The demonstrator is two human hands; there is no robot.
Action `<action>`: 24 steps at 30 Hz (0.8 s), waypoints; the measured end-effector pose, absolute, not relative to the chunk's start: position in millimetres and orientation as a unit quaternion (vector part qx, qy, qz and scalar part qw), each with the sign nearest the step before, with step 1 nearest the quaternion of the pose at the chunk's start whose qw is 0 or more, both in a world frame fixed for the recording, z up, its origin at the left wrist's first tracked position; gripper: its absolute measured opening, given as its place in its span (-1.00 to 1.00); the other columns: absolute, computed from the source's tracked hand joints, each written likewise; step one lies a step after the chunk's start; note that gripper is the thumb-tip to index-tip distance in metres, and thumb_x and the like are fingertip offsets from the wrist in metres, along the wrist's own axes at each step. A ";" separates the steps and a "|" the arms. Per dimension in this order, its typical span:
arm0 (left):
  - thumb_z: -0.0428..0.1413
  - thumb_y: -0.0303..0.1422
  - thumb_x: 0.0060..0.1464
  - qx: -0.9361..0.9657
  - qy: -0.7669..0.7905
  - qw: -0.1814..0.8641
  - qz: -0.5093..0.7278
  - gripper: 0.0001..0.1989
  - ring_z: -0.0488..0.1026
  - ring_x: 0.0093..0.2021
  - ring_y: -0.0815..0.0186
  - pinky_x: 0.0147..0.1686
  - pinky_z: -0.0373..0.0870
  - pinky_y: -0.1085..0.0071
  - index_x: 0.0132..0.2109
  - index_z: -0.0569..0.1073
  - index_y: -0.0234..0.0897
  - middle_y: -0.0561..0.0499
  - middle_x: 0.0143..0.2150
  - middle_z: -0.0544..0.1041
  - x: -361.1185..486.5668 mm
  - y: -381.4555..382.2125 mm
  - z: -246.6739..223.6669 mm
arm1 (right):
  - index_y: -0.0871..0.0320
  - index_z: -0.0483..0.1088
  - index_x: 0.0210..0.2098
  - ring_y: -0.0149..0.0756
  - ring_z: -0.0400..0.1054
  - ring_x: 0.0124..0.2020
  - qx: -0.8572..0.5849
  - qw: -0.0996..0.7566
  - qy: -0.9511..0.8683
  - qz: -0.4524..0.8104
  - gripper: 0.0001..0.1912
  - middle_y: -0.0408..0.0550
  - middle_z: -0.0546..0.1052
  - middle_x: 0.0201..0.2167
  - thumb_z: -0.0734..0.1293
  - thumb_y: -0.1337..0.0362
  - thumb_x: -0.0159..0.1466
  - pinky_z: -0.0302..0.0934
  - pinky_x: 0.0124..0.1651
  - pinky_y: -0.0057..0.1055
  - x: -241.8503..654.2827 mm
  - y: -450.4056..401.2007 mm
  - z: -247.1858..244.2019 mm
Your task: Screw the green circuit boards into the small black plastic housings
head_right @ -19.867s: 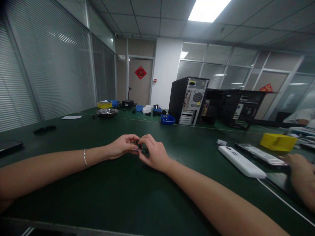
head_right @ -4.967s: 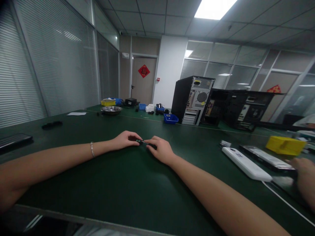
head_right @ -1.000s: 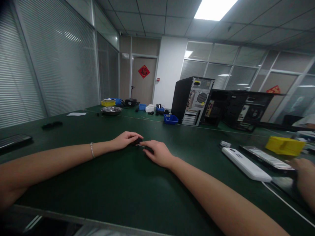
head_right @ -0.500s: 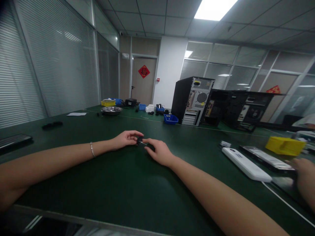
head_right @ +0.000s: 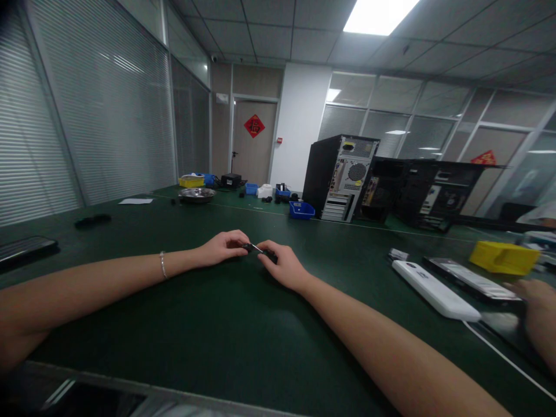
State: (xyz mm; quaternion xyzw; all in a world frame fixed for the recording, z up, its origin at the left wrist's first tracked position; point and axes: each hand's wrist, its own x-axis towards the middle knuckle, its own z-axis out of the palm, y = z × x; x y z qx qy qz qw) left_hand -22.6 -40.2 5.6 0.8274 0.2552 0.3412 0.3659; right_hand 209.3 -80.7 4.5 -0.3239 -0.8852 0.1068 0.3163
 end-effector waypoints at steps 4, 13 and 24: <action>0.15 -0.37 0.12 0.833 0.259 0.356 0.334 -0.79 0.45 -0.17 0.25 -0.12 0.38 0.30 -0.10 0.50 -0.34 -0.06 -0.18 0.51 -21.6 -39.1 1.7 | 0.18 0.33 0.06 -0.19 0.43 -0.09 -0.313 0.338 -0.883 0.092 -0.72 0.01 0.48 -0.04 0.27 0.25 0.37 0.35 -0.06 -0.13 208.2 -82.1 3.7; 0.18 -0.35 0.08 0.847 0.256 0.328 0.329 -0.74 0.45 -0.15 0.23 -0.12 0.36 0.32 -0.06 0.52 -0.34 -0.09 -0.14 0.53 -23.6 -39.8 5.1 | 0.18 0.38 -0.01 -0.19 0.42 -0.07 -0.299 0.326 -0.895 0.061 -0.76 0.00 0.49 -0.05 0.28 0.26 0.36 0.32 -0.02 -0.11 209.9 -79.8 0.7; 0.17 -0.36 0.09 0.846 0.270 0.304 0.345 -0.73 0.47 -0.20 0.24 -0.17 0.37 0.36 -0.05 0.54 -0.32 -0.08 -0.16 0.58 -24.2 -37.2 0.3 | 0.18 0.39 -0.03 -0.21 0.43 -0.10 -0.310 0.323 -0.893 0.036 -0.78 -0.01 0.49 -0.06 0.28 0.25 0.36 0.33 -0.04 -0.14 209.7 -78.0 -1.7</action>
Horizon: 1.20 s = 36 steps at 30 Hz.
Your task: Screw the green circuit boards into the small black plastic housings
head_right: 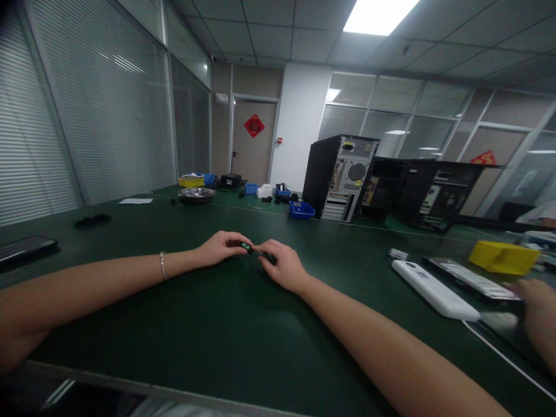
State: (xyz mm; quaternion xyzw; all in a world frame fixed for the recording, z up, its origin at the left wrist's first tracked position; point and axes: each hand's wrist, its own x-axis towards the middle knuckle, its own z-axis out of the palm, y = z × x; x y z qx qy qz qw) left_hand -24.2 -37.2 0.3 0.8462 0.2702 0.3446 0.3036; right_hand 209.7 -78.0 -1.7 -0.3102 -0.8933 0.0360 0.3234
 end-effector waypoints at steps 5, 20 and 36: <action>0.18 -0.36 0.09 0.847 0.270 0.294 0.350 -0.74 0.49 -0.18 0.23 -0.13 0.37 0.37 -0.06 0.56 -0.29 -0.07 -0.14 0.59 -25.0 -40.2 3.5 | 0.17 0.39 -0.03 -0.22 0.43 -0.10 -0.318 0.322 -0.891 0.029 -0.79 -0.01 0.49 -0.06 0.27 0.26 0.37 0.34 -0.05 -0.15 209.4 -78.5 -1.5; 0.18 -0.34 0.09 0.847 0.281 0.290 0.345 -0.71 0.51 -0.21 0.22 -0.18 0.40 0.36 -0.05 0.55 -0.33 -0.10 -0.17 0.60 -24.7 -39.2 0.2 | 0.18 0.39 -0.03 -0.23 0.44 -0.14 -0.325 0.313 -0.892 0.022 -0.79 -0.02 0.50 -0.09 0.27 0.26 0.37 0.35 -0.08 -0.17 210.8 -77.7 -3.2; 0.15 -0.39 0.11 0.865 0.271 0.261 0.332 -0.70 0.52 -0.18 0.24 -0.17 0.39 0.39 0.01 0.53 -0.30 -0.09 -0.10 0.60 -22.7 -47.0 3.5 | 0.19 0.40 -0.05 -0.25 0.45 -0.15 -0.298 0.306 -0.903 0.049 -0.81 -0.03 0.51 -0.11 0.27 0.27 0.37 0.36 -0.08 -0.18 212.2 -79.1 -0.3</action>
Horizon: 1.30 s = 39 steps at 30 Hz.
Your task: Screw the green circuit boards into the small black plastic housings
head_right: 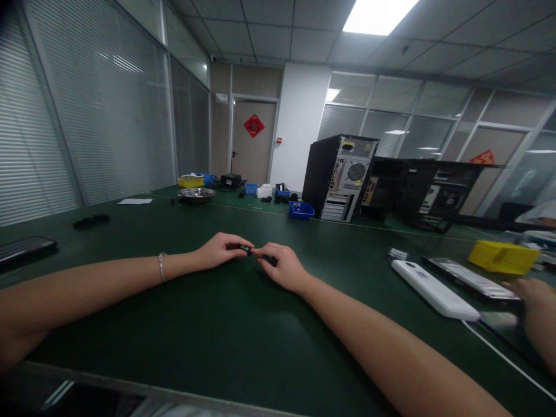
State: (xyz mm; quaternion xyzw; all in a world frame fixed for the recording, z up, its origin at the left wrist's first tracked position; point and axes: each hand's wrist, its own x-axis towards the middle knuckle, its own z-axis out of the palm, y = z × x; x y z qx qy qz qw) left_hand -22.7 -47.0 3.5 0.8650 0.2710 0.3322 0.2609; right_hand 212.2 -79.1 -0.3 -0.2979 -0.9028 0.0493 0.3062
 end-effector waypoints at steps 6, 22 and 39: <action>0.16 -0.39 0.11 0.864 0.272 0.246 0.345 -0.72 0.52 -0.15 0.22 -0.13 0.38 0.36 -0.01 0.55 -0.28 -0.08 -0.10 0.61 -21.6 -48.5 4.2 | 0.19 0.40 -0.05 -0.25 0.45 -0.17 -0.302 0.310 -0.900 0.049 -0.80 -0.03 0.51 -0.13 0.27 0.26 0.37 0.36 -0.10 -0.19 211.6 -79.6 -1.2; 0.16 -0.42 0.08 0.828 0.295 0.310 0.362 -0.71 0.51 -0.26 0.25 -0.27 0.40 0.41 -0.03 0.55 -0.34 -0.10 -0.18 0.63 -18.8 -48.6 5.0 | 0.19 0.39 -0.04 -0.24 0.45 -0.15 -0.291 0.334 -0.894 0.065 -0.79 -0.03 0.51 -0.13 0.26 0.26 0.37 0.35 -0.09 -0.18 209.1 -79.7 -0.1; 0.20 -0.39 0.05 0.786 0.276 0.431 0.347 -0.68 0.50 -0.27 0.28 -0.19 0.43 0.33 -0.02 0.54 -0.37 -0.12 -0.21 0.61 -18.0 -45.2 5.2 | 0.19 0.39 -0.03 -0.23 0.45 -0.14 -0.290 0.333 -0.893 0.089 -0.79 -0.02 0.51 -0.11 0.27 0.26 0.37 0.36 -0.08 -0.17 210.1 -78.6 0.3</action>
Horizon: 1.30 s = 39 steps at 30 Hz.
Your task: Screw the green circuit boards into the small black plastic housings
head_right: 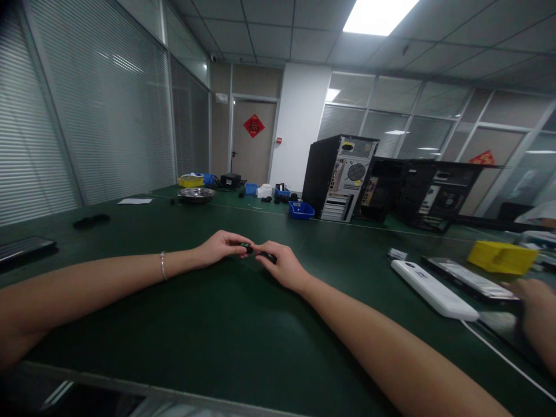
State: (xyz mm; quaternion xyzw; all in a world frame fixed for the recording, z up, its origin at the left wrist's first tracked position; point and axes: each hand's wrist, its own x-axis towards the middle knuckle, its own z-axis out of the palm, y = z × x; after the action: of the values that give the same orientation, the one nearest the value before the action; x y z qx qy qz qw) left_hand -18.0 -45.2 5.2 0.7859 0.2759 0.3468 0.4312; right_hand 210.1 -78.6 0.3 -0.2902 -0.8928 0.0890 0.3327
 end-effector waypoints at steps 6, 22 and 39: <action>0.19 -0.35 0.07 0.778 0.266 0.453 0.346 -0.67 0.50 -0.27 0.29 -0.16 0.42 0.29 -0.02 0.51 -0.39 -0.12 -0.19 0.59 -18.0 -41.0 1.3 | 0.20 0.39 -0.03 -0.24 0.45 -0.16 -0.307 0.337 -0.887 0.079 -0.78 -0.02 0.51 -0.11 0.27 0.26 0.37 0.37 -0.11 -0.19 210.3 -77.4 -1.6; 0.08 -0.39 0.20 0.879 0.206 0.371 0.216 -0.80 0.43 -0.11 0.27 -0.05 0.34 0.34 -0.05 0.50 -0.29 -0.04 -0.14 0.49 -18.8 -46.2 7.3 | 0.18 0.37 0.01 -0.22 0.44 -0.12 -0.335 0.364 -0.867 0.066 -0.75 0.00 0.49 -0.06 0.27 0.26 0.37 0.36 -0.08 -0.16 210.7 -79.2 -0.9; -0.07 -0.41 0.28 0.923 0.218 0.262 0.181 -0.75 0.31 0.03 0.20 0.10 0.19 0.28 -0.06 0.49 -0.19 -0.03 -0.06 0.42 -16.0 -53.5 8.4 | 0.18 0.37 0.01 -0.21 0.44 -0.10 -0.328 0.349 -0.874 0.084 -0.75 0.00 0.49 -0.05 0.28 0.26 0.37 0.35 -0.06 -0.14 209.1 -78.5 -1.3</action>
State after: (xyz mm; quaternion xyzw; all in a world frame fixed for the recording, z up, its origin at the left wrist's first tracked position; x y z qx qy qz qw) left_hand -16.0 -53.5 8.4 0.9227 0.2175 0.1812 0.2616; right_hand 209.1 -78.5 -1.3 -0.3279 -0.8739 0.0840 0.3489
